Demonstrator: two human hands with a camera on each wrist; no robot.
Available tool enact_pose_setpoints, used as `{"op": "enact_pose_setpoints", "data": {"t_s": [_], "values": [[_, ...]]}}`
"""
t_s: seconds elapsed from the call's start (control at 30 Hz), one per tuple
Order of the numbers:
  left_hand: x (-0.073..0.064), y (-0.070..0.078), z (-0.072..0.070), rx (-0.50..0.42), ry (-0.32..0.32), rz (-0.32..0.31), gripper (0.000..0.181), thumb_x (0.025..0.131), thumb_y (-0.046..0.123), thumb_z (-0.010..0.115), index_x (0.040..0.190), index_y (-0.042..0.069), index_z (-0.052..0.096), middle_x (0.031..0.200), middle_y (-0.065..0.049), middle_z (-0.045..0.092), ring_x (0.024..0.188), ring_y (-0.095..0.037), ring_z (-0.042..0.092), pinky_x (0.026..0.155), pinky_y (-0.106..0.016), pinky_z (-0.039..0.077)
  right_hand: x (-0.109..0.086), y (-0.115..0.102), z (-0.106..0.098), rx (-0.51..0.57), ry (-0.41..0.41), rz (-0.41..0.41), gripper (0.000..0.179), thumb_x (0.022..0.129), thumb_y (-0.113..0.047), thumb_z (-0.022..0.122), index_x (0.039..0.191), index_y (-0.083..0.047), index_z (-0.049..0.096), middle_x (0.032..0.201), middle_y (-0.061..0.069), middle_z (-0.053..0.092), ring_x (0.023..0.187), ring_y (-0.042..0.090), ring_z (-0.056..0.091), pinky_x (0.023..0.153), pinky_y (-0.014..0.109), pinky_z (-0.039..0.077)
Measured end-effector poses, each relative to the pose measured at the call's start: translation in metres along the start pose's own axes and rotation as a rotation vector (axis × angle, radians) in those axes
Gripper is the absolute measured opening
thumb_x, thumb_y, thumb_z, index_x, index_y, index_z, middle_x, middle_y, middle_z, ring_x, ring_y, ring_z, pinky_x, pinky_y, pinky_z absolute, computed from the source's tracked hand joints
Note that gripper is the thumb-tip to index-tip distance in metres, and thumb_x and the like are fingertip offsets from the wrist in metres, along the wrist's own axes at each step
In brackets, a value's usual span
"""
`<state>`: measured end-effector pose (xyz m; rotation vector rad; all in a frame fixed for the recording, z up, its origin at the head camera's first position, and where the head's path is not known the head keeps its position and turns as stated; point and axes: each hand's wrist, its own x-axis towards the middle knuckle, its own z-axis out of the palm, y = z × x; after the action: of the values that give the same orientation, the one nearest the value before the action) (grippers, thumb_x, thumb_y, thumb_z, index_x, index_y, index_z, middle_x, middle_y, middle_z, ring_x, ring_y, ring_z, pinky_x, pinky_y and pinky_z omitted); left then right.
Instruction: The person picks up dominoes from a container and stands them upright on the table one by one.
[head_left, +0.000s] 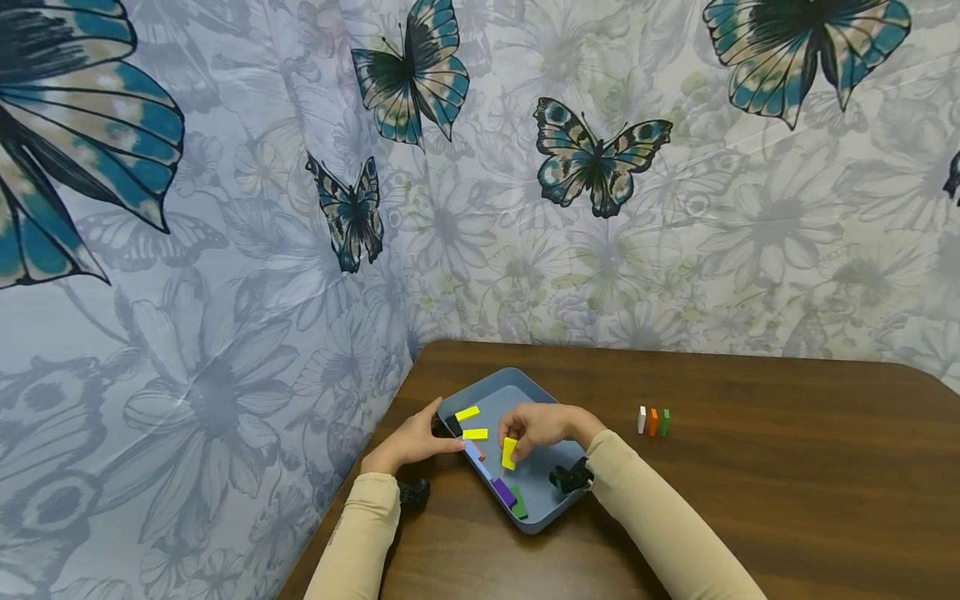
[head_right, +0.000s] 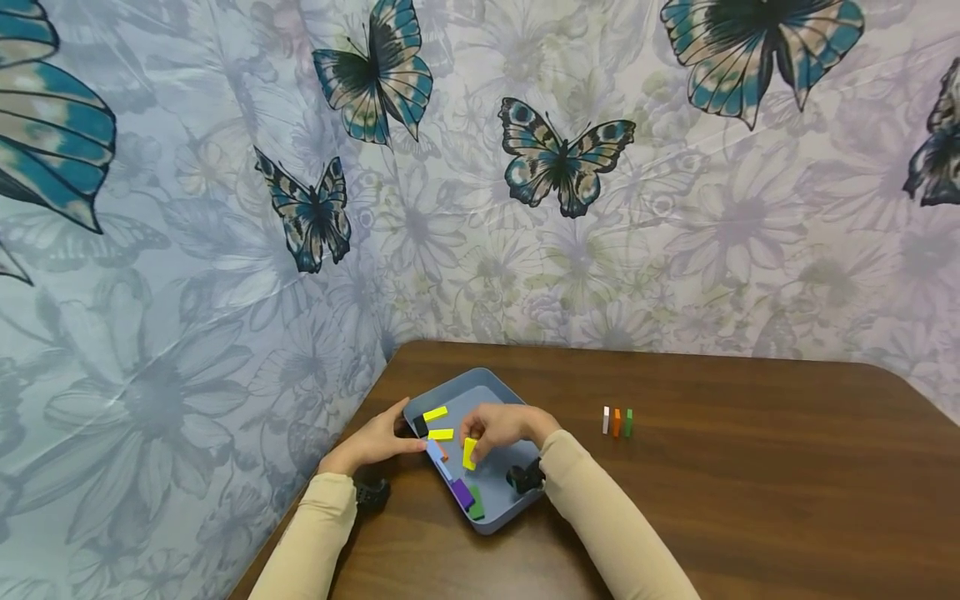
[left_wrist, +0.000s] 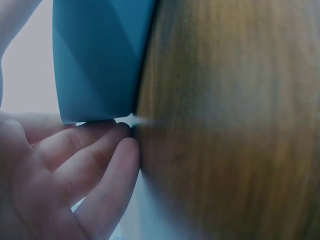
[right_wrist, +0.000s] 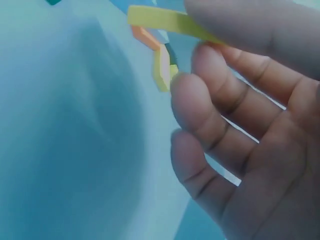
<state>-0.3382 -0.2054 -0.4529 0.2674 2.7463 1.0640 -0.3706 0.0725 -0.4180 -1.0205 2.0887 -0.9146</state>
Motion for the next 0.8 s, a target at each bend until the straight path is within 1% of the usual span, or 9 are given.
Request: {"op": "enact_pose_setpoints", "data": {"t_s": [0.17, 0.3, 0.4, 0.5, 0.63, 0.73, 0.8], "values": [[0.000, -0.002, -0.001, 0.012, -0.007, 0.004, 0.116, 0.080, 0.057, 0.079, 0.161, 0.004, 0.016, 0.161, -0.024, 0.029, 0.143, -0.043, 0.041, 0.110, -0.057, 0.042, -0.010, -0.003, -0.004, 0.013, 0.056, -0.034, 0.011, 0.089, -0.003, 0.074, 0.096, -0.005, 0.065, 0.085, -0.002, 0.066, 0.074, 0.011, 0.055, 0.069, 0.024, 0.047], [0.000, -0.004, -0.001, 0.014, -0.009, 0.014, 0.115, 0.080, 0.056, 0.079, 0.161, 0.004, 0.016, 0.162, -0.024, 0.029, 0.143, -0.042, 0.040, 0.111, -0.057, 0.041, -0.022, -0.004, -0.006, 0.043, 0.112, -0.046, 0.012, 0.090, -0.006, 0.073, 0.097, -0.006, 0.063, 0.088, 0.000, 0.067, 0.077, 0.011, 0.058, 0.074, 0.029, 0.051], [0.000, -0.005, -0.001, 0.015, -0.014, 0.018, 0.114, 0.081, 0.055, 0.079, 0.161, 0.003, 0.016, 0.162, -0.023, 0.029, 0.143, -0.041, 0.041, 0.111, -0.056, 0.042, -0.031, -0.002, -0.005, 0.077, 0.157, -0.059, 0.011, 0.091, -0.007, 0.072, 0.098, -0.006, 0.064, 0.091, 0.001, 0.071, 0.082, 0.015, 0.063, 0.077, 0.032, 0.053], [-0.001, -0.006, -0.002, 0.013, -0.015, 0.019, 0.113, 0.082, 0.054, 0.079, 0.161, 0.003, 0.016, 0.161, -0.024, 0.030, 0.142, -0.041, 0.042, 0.110, -0.056, 0.042, -0.041, -0.001, -0.005, 0.093, 0.196, -0.087, 0.010, 0.092, -0.007, 0.071, 0.099, -0.006, 0.064, 0.096, 0.005, 0.074, 0.089, 0.026, 0.068, 0.079, 0.032, 0.055], [-0.002, -0.007, -0.003, 0.006, -0.015, 0.026, 0.113, 0.082, 0.052, 0.079, 0.161, 0.003, 0.015, 0.161, -0.025, 0.029, 0.142, -0.043, 0.041, 0.110, -0.057, 0.042, -0.053, 0.001, -0.006, 0.104, 0.244, -0.146, 0.009, 0.093, -0.007, 0.070, 0.101, -0.004, 0.065, 0.103, 0.013, 0.076, 0.096, 0.037, 0.069, 0.081, 0.031, 0.056], [-0.002, -0.007, -0.005, 0.005, -0.022, 0.035, 0.114, 0.082, 0.052, 0.079, 0.161, 0.003, 0.015, 0.162, -0.025, 0.027, 0.143, -0.044, 0.039, 0.110, -0.059, 0.041, -0.061, 0.001, -0.007, 0.126, 0.280, -0.174, 0.011, 0.094, -0.007, 0.069, 0.102, -0.002, 0.064, 0.105, 0.018, 0.075, 0.095, 0.039, 0.069, 0.080, 0.030, 0.055], [-0.002, -0.007, -0.005, 0.004, -0.023, 0.040, 0.114, 0.081, 0.052, 0.079, 0.161, 0.004, 0.014, 0.162, -0.025, 0.026, 0.144, -0.045, 0.038, 0.111, -0.060, 0.040, -0.066, 0.001, -0.008, 0.145, 0.310, -0.176, 0.012, 0.094, -0.007, 0.068, 0.103, 0.000, 0.062, 0.104, 0.018, 0.075, 0.090, 0.035, 0.068, 0.078, 0.030, 0.054]]}}
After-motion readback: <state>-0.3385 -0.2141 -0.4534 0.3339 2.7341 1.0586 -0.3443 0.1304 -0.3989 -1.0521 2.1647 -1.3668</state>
